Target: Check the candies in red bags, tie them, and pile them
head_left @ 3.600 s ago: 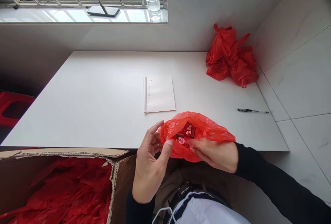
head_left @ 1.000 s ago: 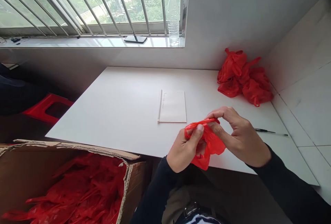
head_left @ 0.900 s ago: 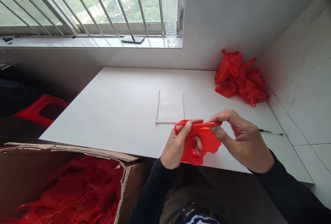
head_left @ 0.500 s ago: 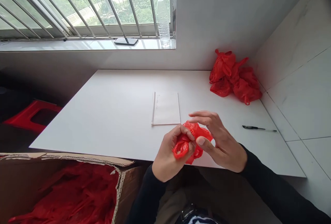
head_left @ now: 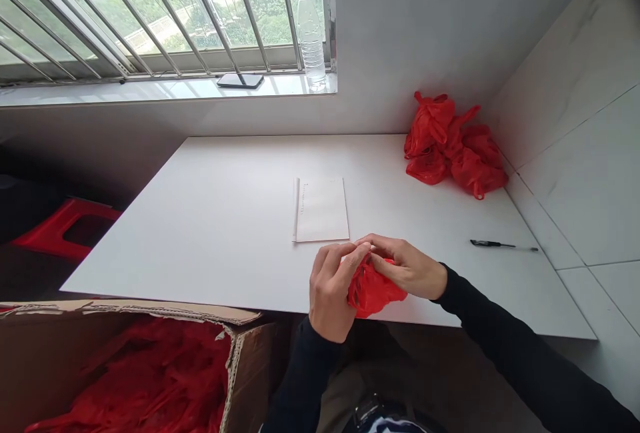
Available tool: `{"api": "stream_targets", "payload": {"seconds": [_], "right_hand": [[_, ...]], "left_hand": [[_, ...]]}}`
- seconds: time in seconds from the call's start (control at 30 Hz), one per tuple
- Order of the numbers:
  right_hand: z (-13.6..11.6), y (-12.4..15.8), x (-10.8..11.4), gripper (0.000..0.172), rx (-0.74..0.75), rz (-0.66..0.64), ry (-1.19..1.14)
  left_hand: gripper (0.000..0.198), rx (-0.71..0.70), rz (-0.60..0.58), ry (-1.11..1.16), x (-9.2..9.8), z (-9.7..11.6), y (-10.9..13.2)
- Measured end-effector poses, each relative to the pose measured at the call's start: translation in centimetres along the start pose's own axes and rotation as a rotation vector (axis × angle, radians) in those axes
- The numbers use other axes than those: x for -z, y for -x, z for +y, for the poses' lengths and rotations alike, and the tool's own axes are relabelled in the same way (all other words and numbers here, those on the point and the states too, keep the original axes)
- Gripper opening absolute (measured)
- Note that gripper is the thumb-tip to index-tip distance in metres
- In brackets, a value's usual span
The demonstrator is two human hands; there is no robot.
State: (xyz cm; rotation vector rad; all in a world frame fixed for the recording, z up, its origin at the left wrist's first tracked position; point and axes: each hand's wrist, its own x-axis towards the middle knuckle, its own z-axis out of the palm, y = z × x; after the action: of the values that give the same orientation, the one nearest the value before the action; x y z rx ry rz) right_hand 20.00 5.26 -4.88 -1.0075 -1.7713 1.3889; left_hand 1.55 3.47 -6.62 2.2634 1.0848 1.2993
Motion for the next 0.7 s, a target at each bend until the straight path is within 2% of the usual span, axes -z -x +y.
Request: {"api": "stream_targets", "payload": {"seconds": [0.1,0.17,0.3,0.4,0.47,0.57,0.63,0.7], "right_hand": [[-0.4,0.2,0.4,0.025,-0.003,0.143,0.088],[-0.2,0.6,0.8,0.024,-0.023,0.213,0.176],[2.6,2.2,2.4,0.027,-0.129,0.346,0.306],[5.2,3.3,3.2,0.031,-0.199,0.407,0.268],[6.0,3.6,3.0,0.032,-0.177,0.416,0.185],[6.0,3.1,1.5,0.03,-0.106,0.383,0.103],[6.3,2.3,0.2,0.038,-0.067,0.302,0.195],[7.3,1.8,-1.0,0.051,-0.016,0.206,0.388]], "left_hand": [[0.057,-0.03,-0.078,-0.026,0.3,-0.1,0.3],[0.056,-0.006,-0.104,-0.058,0.5,-0.5,1.1],[0.048,0.171,0.001,-0.172,0.8,-2.0,4.5],[0.043,0.309,0.088,-0.198,0.9,-2.4,6.5],[0.042,0.356,0.104,-0.174,0.6,-2.1,6.7],[0.042,0.333,0.08,-0.135,-1.0,-1.6,6.1],[0.048,0.279,0.042,-0.138,-2.8,-1.7,5.8],[0.054,0.238,0.007,-0.175,-4.8,-2.1,5.9]]}}
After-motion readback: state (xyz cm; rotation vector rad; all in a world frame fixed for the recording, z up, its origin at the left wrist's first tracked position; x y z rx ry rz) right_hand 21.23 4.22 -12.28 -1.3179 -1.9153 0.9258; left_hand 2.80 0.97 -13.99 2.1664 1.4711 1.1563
